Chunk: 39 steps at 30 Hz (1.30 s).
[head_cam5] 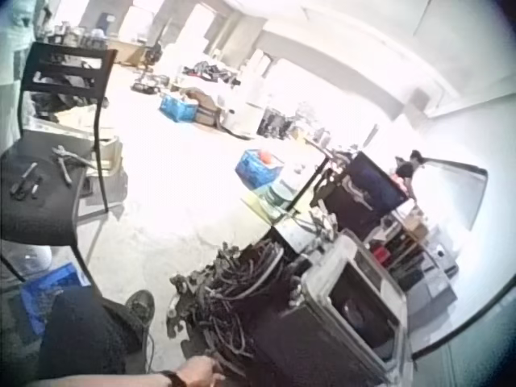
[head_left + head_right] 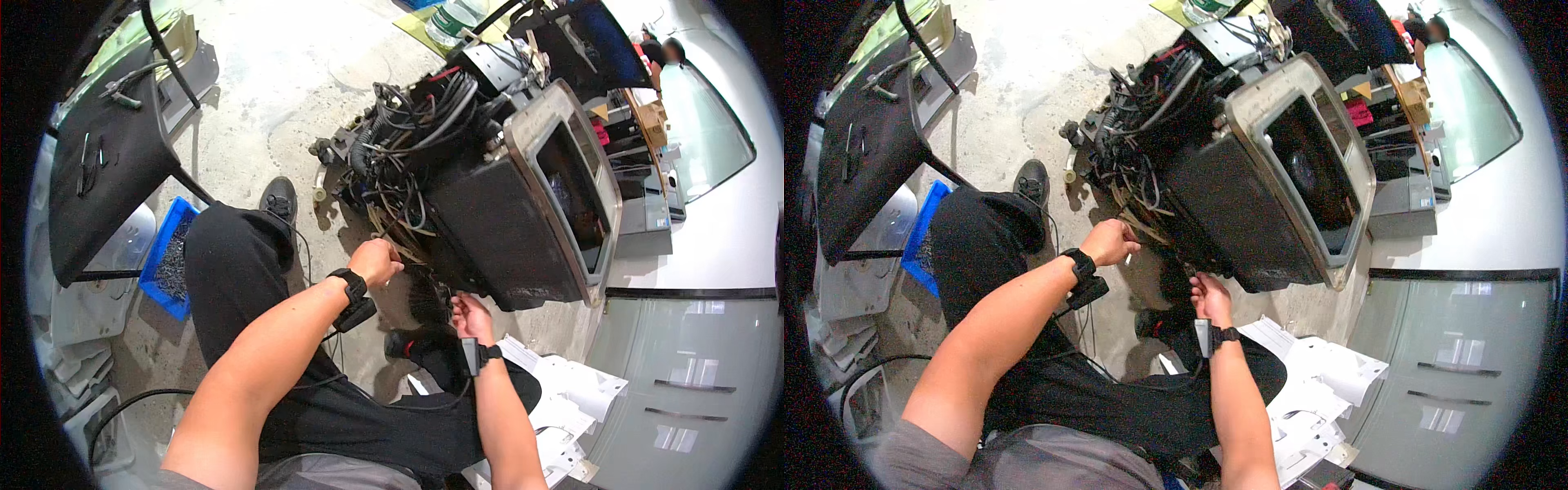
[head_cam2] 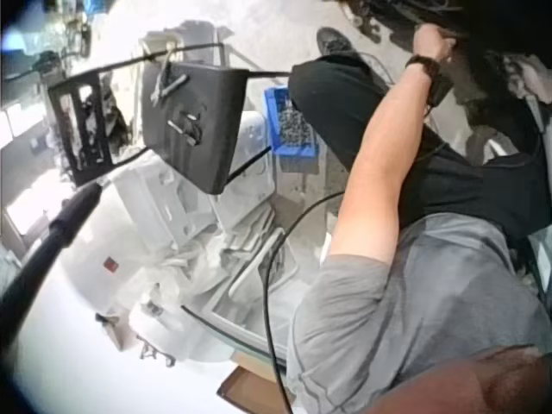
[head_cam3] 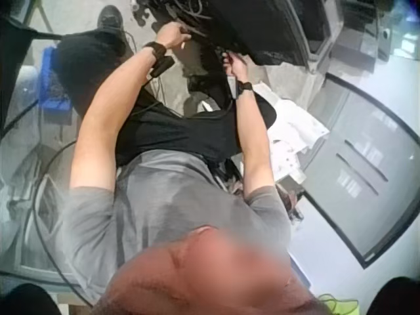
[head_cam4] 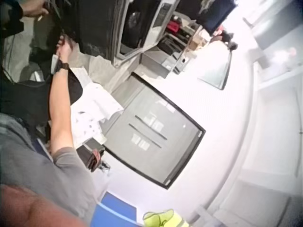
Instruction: The recorder is manipulating internal wiring and connectors of a large mechanical/robotic assembly.
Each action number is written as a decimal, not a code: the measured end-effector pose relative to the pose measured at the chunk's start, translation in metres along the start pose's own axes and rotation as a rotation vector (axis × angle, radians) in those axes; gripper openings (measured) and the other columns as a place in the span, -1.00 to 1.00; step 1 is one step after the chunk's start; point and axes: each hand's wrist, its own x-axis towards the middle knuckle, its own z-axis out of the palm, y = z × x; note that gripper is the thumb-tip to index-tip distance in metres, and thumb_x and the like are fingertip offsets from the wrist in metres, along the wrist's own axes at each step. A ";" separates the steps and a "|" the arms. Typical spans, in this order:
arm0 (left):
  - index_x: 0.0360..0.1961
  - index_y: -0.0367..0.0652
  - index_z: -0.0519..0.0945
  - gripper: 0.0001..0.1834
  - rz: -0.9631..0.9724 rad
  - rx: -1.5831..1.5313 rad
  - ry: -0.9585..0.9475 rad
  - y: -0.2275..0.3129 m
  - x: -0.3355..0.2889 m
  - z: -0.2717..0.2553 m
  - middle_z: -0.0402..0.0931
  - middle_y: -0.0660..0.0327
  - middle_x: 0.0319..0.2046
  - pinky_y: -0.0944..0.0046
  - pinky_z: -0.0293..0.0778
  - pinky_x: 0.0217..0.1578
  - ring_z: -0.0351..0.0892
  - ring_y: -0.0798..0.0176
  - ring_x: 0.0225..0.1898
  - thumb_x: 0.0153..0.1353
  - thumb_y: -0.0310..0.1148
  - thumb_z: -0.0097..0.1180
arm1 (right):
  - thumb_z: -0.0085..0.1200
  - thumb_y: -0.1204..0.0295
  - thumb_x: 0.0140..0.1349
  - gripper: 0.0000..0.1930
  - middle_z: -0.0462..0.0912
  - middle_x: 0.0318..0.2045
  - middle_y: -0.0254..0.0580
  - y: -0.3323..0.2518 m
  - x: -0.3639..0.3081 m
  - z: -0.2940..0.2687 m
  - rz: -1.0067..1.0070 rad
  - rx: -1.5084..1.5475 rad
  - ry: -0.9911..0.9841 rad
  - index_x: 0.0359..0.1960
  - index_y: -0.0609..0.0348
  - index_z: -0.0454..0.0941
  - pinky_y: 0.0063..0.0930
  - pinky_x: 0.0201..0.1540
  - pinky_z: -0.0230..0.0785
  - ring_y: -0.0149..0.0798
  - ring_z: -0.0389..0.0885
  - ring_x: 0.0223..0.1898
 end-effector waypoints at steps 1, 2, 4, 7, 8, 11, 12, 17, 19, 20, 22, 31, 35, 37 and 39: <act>-0.43 -0.22 0.61 -0.74 0.012 0.009 -0.012 -0.007 0.000 -0.001 0.55 0.02 -0.52 0.19 0.43 -0.32 0.55 0.07 -0.41 -0.09 -0.25 0.20 | -0.06 0.36 0.19 -0.84 0.57 -0.44 -0.24 0.011 -0.002 0.013 0.034 0.031 0.010 -0.28 0.16 0.44 -0.60 -0.58 0.30 -0.44 0.43 -0.57; -0.43 -0.23 0.61 -0.74 0.024 0.018 -0.024 -0.013 -0.001 -0.002 0.55 0.05 -0.55 0.19 0.43 -0.36 0.55 0.09 -0.45 -0.09 -0.25 0.19 | -0.02 0.38 0.15 -0.89 0.55 -0.51 -0.28 0.021 -0.005 0.026 0.021 0.068 0.070 -0.37 0.13 0.46 -0.65 -0.61 0.26 -0.47 0.41 -0.60; -0.45 -0.24 0.61 -0.75 0.029 0.000 0.005 -0.009 0.005 0.012 0.55 0.06 -0.56 0.20 0.43 -0.38 0.55 0.10 -0.47 -0.09 -0.26 0.19 | -0.01 0.41 0.13 -0.91 0.55 -0.50 -0.27 0.020 0.012 0.019 0.043 0.159 0.018 -0.38 0.13 0.46 -0.65 -0.59 0.26 -0.45 0.41 -0.59; -0.48 -0.25 0.59 -0.78 0.016 -0.003 -0.008 -0.005 0.009 0.021 0.54 0.09 -0.60 0.22 0.43 -0.43 0.54 0.15 -0.52 -0.08 -0.29 0.17 | 0.00 0.43 0.13 -0.92 0.56 -0.50 -0.26 0.028 0.028 0.020 0.055 0.248 0.047 -0.36 0.13 0.45 -0.61 -0.57 0.28 -0.44 0.42 -0.58; -0.48 -0.25 0.59 -0.78 -0.002 0.018 -0.005 -0.007 0.010 0.023 0.53 0.10 -0.62 0.23 0.43 -0.44 0.54 0.16 -0.53 -0.07 -0.30 0.17 | 0.00 0.43 0.13 -0.92 0.56 -0.50 -0.25 0.032 0.031 0.021 0.059 0.277 0.067 -0.37 0.13 0.45 -0.61 -0.56 0.28 -0.44 0.43 -0.57; -0.48 -0.27 0.57 -0.79 0.011 0.036 0.000 -0.008 0.010 0.022 0.52 0.13 -0.65 0.24 0.42 -0.47 0.53 0.19 -0.56 -0.05 -0.31 0.17 | -0.01 0.44 0.13 -0.92 0.56 -0.51 -0.24 0.045 0.041 0.012 0.089 0.329 0.105 -0.34 0.12 0.45 -0.59 -0.55 0.31 -0.44 0.46 -0.54; -0.50 -0.28 0.57 -0.79 -0.007 0.016 -0.019 -0.012 0.011 0.022 0.52 0.13 -0.65 0.24 0.42 -0.48 0.53 0.20 -0.56 -0.05 -0.32 0.18 | -0.01 0.43 0.14 -0.90 0.56 -0.49 -0.24 0.048 0.040 0.012 0.095 0.333 0.107 -0.32 0.12 0.45 -0.59 -0.53 0.32 -0.43 0.47 -0.53; -0.53 -0.27 0.56 -0.80 0.000 0.027 -0.039 -0.022 0.010 0.028 0.52 0.14 -0.65 0.26 0.41 -0.50 0.52 0.23 -0.58 -0.05 -0.32 0.19 | -0.01 0.41 0.14 -0.86 0.57 -0.42 -0.24 0.059 0.039 0.012 0.009 0.457 0.159 -0.26 0.11 0.44 -0.59 -0.50 0.35 -0.40 0.48 -0.50; -0.52 -0.27 0.57 -0.79 0.037 0.055 -0.035 -0.027 0.013 0.036 0.52 0.14 -0.65 0.26 0.41 -0.50 0.52 0.23 -0.58 -0.05 -0.31 0.19 | -0.01 0.41 0.14 -0.84 0.57 -0.38 -0.24 0.058 0.039 0.008 0.014 0.437 0.100 -0.24 0.11 0.44 -0.59 -0.49 0.35 -0.40 0.49 -0.49; -0.52 -0.26 0.57 -0.79 0.079 0.082 -0.025 -0.030 0.014 0.040 0.52 0.14 -0.64 0.26 0.41 -0.50 0.51 0.24 -0.58 -0.05 -0.30 0.19 | -0.03 0.38 0.16 -0.83 0.57 -0.38 -0.23 0.060 0.039 0.008 0.026 0.377 0.085 -0.24 0.13 0.44 -0.58 -0.47 0.35 -0.38 0.49 -0.46; -0.51 -0.26 0.57 -0.79 0.038 0.052 -0.088 -0.022 0.013 0.042 0.53 0.13 -0.63 0.26 0.41 -0.50 0.52 0.23 -0.57 -0.05 -0.30 0.19 | -0.05 0.35 0.18 -0.82 0.57 -0.38 -0.23 0.064 0.037 0.017 0.051 0.327 0.040 -0.24 0.14 0.44 -0.57 -0.45 0.34 -0.37 0.49 -0.45; -0.47 -0.27 0.58 -0.77 0.155 0.036 -0.117 0.015 -0.003 0.065 0.56 0.08 -0.55 0.24 0.44 -0.42 0.56 0.15 -0.49 -0.08 -0.30 0.22 | -0.11 0.34 0.23 -0.83 0.52 -0.42 -0.27 0.057 0.003 0.058 -0.062 0.344 -0.116 -0.32 0.17 0.46 -0.58 -0.36 0.23 -0.40 0.42 -0.40; -0.42 -0.26 0.57 -0.75 0.247 -0.004 -0.229 0.016 -0.008 0.069 0.56 0.05 -0.51 0.26 0.44 -0.39 0.56 0.13 -0.46 -0.05 -0.28 0.21 | -0.10 0.39 0.20 -0.85 0.52 -0.33 -0.24 0.062 -0.004 0.053 -0.119 0.302 -0.128 -0.26 0.19 0.41 -0.50 -0.31 0.31 -0.36 0.48 -0.36; -0.40 -0.25 0.57 -0.75 0.262 0.019 -0.242 0.015 -0.010 0.073 0.56 0.06 -0.50 0.26 0.43 -0.39 0.56 0.14 -0.45 -0.03 -0.28 0.19 | -0.17 0.41 0.22 -0.88 0.50 -0.44 -0.22 0.060 -0.003 0.044 -0.093 0.352 -0.016 -0.36 0.18 0.37 -0.47 -0.44 0.34 -0.32 0.48 -0.45; -0.38 -0.25 0.57 -0.75 0.271 0.041 -0.252 0.012 -0.012 0.075 0.56 0.06 -0.49 0.27 0.43 -0.39 0.56 0.15 -0.44 0.00 -0.28 0.17 | -0.20 0.42 0.23 -0.88 0.48 -0.50 -0.21 0.060 -0.002 0.037 -0.075 0.380 0.038 -0.40 0.17 0.35 -0.46 -0.51 0.36 -0.30 0.49 -0.50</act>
